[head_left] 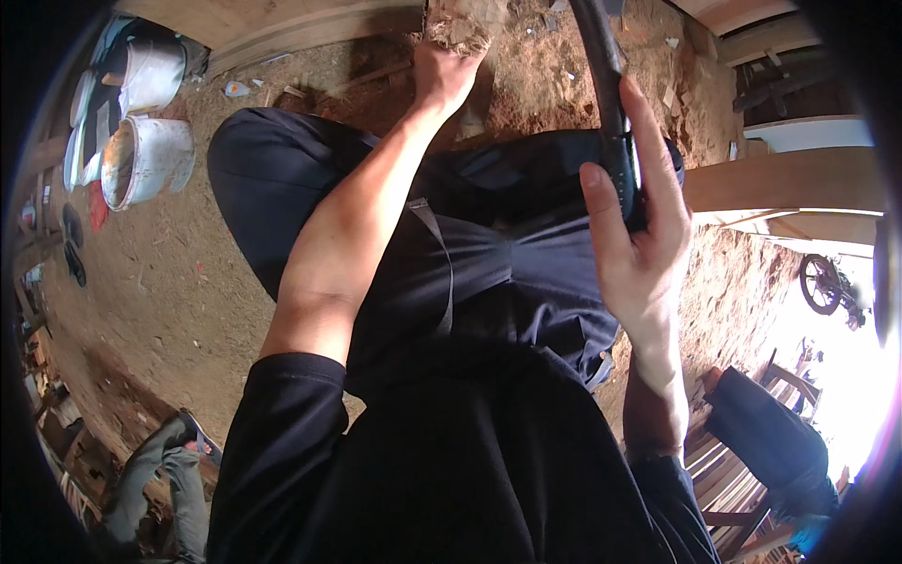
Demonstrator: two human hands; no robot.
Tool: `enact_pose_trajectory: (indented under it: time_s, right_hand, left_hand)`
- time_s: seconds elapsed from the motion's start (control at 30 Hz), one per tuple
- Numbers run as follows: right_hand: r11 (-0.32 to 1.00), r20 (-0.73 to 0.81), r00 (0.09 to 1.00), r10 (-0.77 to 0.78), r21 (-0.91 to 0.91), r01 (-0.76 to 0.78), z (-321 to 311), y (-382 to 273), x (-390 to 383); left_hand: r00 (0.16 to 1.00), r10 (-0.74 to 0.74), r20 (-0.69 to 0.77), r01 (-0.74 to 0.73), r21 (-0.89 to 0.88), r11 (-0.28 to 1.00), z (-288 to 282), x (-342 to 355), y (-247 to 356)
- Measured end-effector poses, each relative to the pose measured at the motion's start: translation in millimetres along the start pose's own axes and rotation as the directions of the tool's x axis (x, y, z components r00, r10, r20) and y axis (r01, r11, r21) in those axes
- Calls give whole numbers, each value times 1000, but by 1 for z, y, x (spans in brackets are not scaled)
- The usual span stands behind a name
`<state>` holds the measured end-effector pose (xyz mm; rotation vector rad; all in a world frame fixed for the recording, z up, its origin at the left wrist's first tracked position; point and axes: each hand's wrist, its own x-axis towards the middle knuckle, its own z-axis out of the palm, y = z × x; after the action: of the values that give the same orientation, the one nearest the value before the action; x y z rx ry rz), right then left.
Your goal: The person sits on the floor and uses a hammer to repeatedly strike a chisel held against a wooden beam, carving away material. The person occasionally pauses to clear wood chips from the work area.
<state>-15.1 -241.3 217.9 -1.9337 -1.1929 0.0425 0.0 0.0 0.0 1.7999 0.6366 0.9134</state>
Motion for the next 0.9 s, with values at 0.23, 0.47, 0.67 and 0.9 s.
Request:
enact_pose_trajectory:
  time_s: [0.23,0.47,0.67,0.9]
  right_hand:
    - [974,92,970,227,8,-228,-3,-6,-3]
    - [997,-41,997,-63,-37,62,21,19,-2]
    - [979,178,964,200,3,-204,24,18,-3]
    - [1000,-23,1000,-16,-6,15,35,35,-10]
  left_hand:
    - [999,-46,-10,46,-4,999,1,-2,7]
    - [984,101,-144,-111,-62,992,7,-7,8]
    - [994,-5,-113,-16,-190,982,1,-5,10]
    - [998,44,-48,-52,-193,980,-3,-6,3]
